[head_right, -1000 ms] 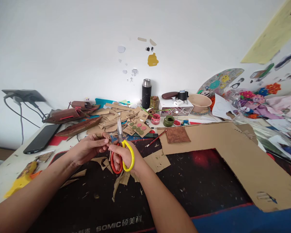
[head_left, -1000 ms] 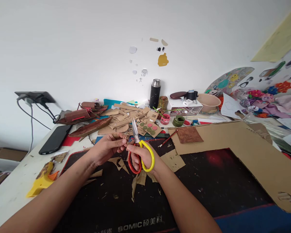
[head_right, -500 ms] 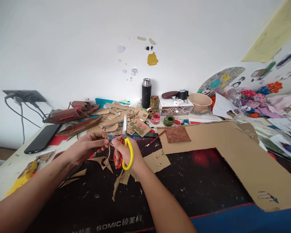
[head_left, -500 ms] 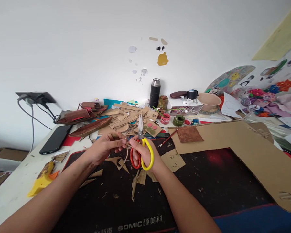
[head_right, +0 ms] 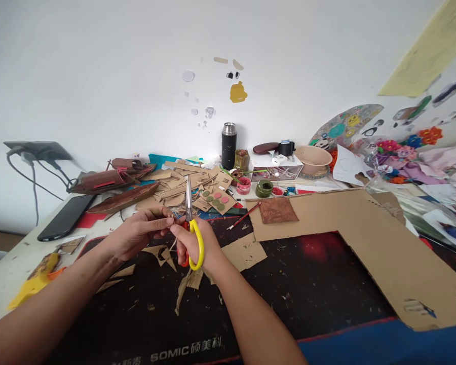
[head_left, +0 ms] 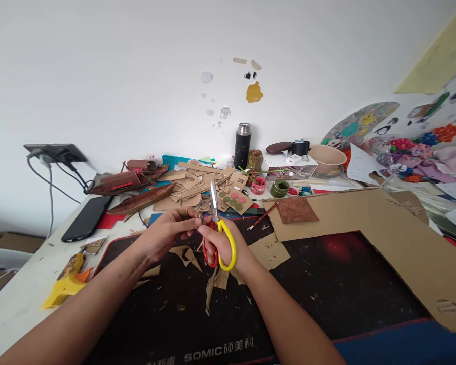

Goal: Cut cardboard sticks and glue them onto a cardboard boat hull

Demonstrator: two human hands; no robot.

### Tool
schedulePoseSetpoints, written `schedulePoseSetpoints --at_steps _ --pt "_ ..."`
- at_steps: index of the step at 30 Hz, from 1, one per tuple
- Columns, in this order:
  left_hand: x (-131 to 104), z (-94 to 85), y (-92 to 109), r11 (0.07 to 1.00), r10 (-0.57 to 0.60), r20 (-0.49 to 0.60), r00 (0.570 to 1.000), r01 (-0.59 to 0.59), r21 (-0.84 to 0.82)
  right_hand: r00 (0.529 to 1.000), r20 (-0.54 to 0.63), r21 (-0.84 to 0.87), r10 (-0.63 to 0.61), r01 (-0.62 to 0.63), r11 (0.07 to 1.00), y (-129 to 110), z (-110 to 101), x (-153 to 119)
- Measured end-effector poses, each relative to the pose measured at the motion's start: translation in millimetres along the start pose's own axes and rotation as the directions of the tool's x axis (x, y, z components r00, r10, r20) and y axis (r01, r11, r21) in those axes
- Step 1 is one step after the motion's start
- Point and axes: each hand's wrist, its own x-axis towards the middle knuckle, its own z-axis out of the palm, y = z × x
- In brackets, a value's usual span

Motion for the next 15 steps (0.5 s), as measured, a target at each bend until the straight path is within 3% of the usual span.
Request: schedulePoseSetpoints --at_steps 15 --pt "-0.8 -2.6 4.0 0.998 -0.038 0.067 0.997 0.041 -0.050 0.995 0.048 0.102 0.083 -0.088 0.991 -0.3 -1.8 -1.8"
